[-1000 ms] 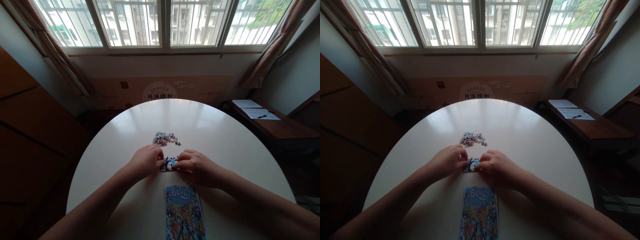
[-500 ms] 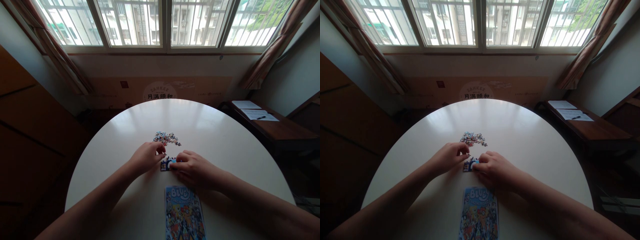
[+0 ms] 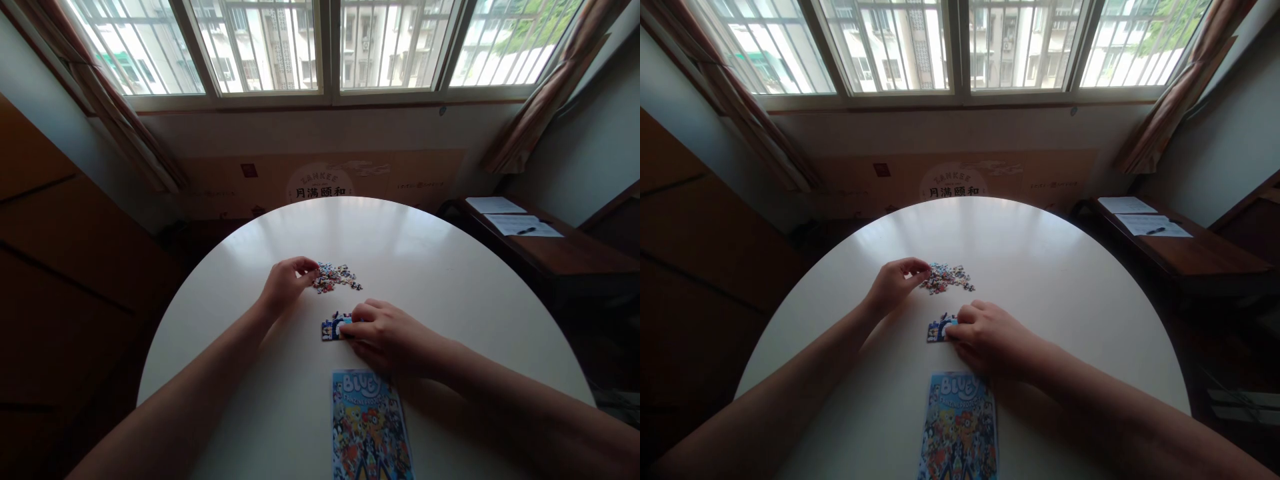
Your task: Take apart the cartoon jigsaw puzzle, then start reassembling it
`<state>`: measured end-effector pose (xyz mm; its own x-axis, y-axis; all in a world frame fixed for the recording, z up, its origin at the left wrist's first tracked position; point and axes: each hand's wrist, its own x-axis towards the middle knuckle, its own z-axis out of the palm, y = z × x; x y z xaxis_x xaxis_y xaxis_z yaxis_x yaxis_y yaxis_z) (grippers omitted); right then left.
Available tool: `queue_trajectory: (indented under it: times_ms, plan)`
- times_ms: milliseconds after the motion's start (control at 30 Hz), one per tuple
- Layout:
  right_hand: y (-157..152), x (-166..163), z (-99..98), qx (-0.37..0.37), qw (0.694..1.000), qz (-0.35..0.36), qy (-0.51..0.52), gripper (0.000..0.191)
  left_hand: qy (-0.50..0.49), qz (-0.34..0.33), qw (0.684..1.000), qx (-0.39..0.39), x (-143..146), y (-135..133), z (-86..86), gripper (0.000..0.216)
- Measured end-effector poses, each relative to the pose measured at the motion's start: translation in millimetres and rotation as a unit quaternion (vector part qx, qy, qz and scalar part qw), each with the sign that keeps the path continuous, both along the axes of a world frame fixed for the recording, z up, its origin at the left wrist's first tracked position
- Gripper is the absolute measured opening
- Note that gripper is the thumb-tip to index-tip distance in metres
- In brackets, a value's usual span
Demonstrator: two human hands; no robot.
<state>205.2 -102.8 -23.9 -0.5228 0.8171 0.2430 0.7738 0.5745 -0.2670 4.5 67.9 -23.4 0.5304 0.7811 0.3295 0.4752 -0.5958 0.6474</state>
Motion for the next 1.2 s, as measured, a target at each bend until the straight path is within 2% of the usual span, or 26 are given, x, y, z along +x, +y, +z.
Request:
queue_trajectory:
  times_ms: [167, 267, 333, 400, 467, 533, 633, 733, 900, 1200]
  plan:
    - [-0.9, 3.1, 2.6, -0.013, 1.0, 0.008, 0.002, 0.03, 0.023, 0.034, 0.989, 0.14, 0.1, 10.6, 0.1, 0.028]
    - [-1.3, 4.2, 3.7, -0.015, 1.0, 0.013, -0.003, 0.031, -0.009, 0.084, 0.98, 0.179, -11.3, 10.5, 9.7, 0.026]
    - [-1.4, 3.7, 4.1, -0.014, 1.0, 0.012, -0.004, 0.03, -0.016, 0.094, 0.978, 0.185, -17.0, 2.9, 17.5, 0.022]
    - [-1.4, 2.9, 4.2, -0.011, 1.0, 0.01, -0.005, 0.029, 0.011, 0.054, 0.986, 0.156, -17.7, -11.3, 23.6, 0.019]
    - [-1.6, 3.0, 3.9, -0.007, 1.0, 0.009, -0.004, 0.028, 0.072, -0.029, 0.991, 0.11, -13.3, -29.7, 26.3, 0.017]
    - [-2.0, 4.4, 3.6, -0.009, 1.0, 0.015, -0.007, 0.028, 0.146, -0.105, 0.98, 0.082, -6.3, -47.9, 25.7, 0.015]
    - [-2.8, 7.2, 3.7, -0.02, 0.999, 0.025, -0.012, 0.031, 0.215, -0.146, 0.964, 0.065, 3.4, -66.6, 21.7, 0.012]
    - [-3.9, 8.2, 4.8, -0.027, 0.999, 0.025, -0.016, 0.032, 0.234, -0.147, 0.96, 0.052, 8.0, -71.9, 18.3, 0.009]
    - [-5.9, 6.2, 6.2, -0.037, 0.999, 0.011, -0.022, 0.028, 0.21, -0.112, 0.971, 0.002, 9.4, -68.8, 15.7, 0.012]
    - [-6.4, 2.9, 8.8, -0.029, 0.999, 0.0, -0.031, 0.027, 0.218, -0.088, 0.971, -0.04, 11.6, -70.3, 20.8, 0.011]
